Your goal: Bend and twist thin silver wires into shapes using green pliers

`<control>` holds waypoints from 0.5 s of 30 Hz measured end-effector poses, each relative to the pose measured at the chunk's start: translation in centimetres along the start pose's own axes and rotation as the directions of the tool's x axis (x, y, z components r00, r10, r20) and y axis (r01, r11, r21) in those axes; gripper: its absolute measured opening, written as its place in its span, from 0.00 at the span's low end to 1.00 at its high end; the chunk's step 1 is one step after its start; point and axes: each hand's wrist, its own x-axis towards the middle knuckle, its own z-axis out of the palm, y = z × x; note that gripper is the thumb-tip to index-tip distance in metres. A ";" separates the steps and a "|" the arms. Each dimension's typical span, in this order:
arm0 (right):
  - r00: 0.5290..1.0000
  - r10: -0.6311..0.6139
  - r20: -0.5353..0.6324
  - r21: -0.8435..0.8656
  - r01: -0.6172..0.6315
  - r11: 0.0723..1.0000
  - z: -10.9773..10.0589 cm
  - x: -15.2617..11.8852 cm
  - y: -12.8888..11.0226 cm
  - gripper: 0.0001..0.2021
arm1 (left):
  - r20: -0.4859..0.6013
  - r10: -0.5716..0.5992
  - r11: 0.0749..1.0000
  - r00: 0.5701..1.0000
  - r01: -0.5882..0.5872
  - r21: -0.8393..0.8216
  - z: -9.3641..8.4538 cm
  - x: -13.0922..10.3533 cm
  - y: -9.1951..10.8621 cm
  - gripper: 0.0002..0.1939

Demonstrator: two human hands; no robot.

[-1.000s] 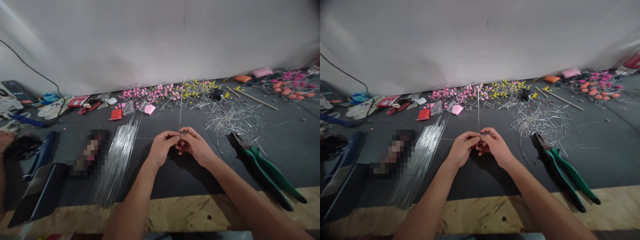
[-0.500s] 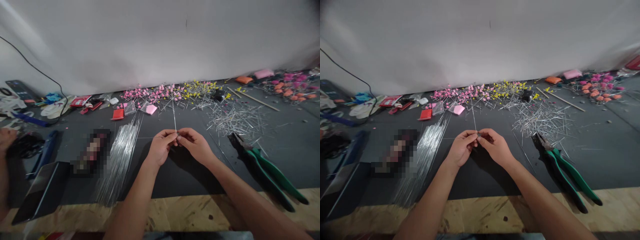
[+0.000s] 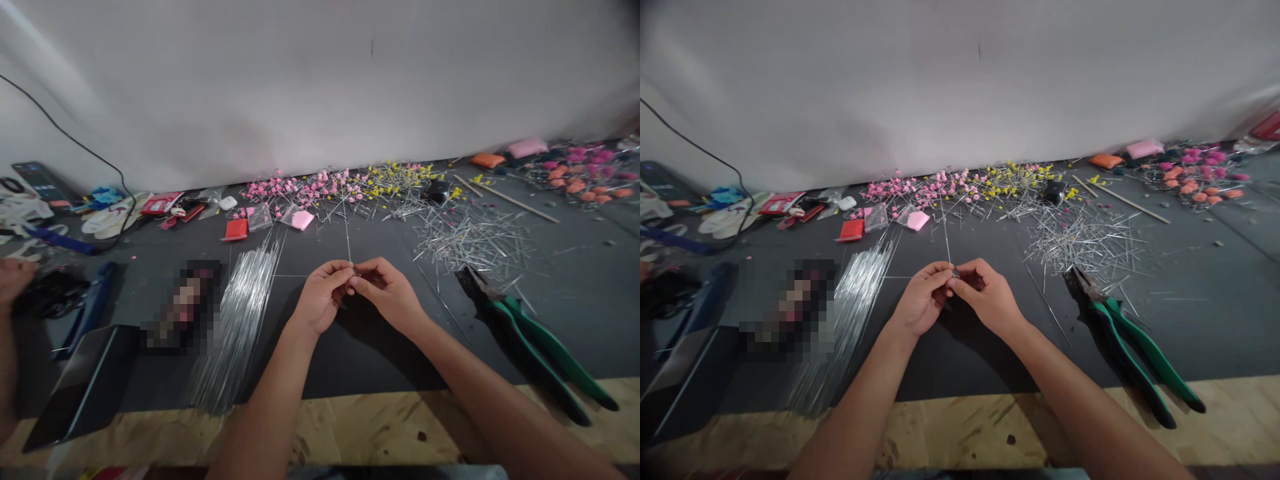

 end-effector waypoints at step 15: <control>0.999 -0.043 -0.029 -0.110 0.039 0.993 0.1 -0.4 -0.8 0.09 | -0.010 -0.013 1.000 1.000 0.014 0.027 0.1 0.0 0.1 0.07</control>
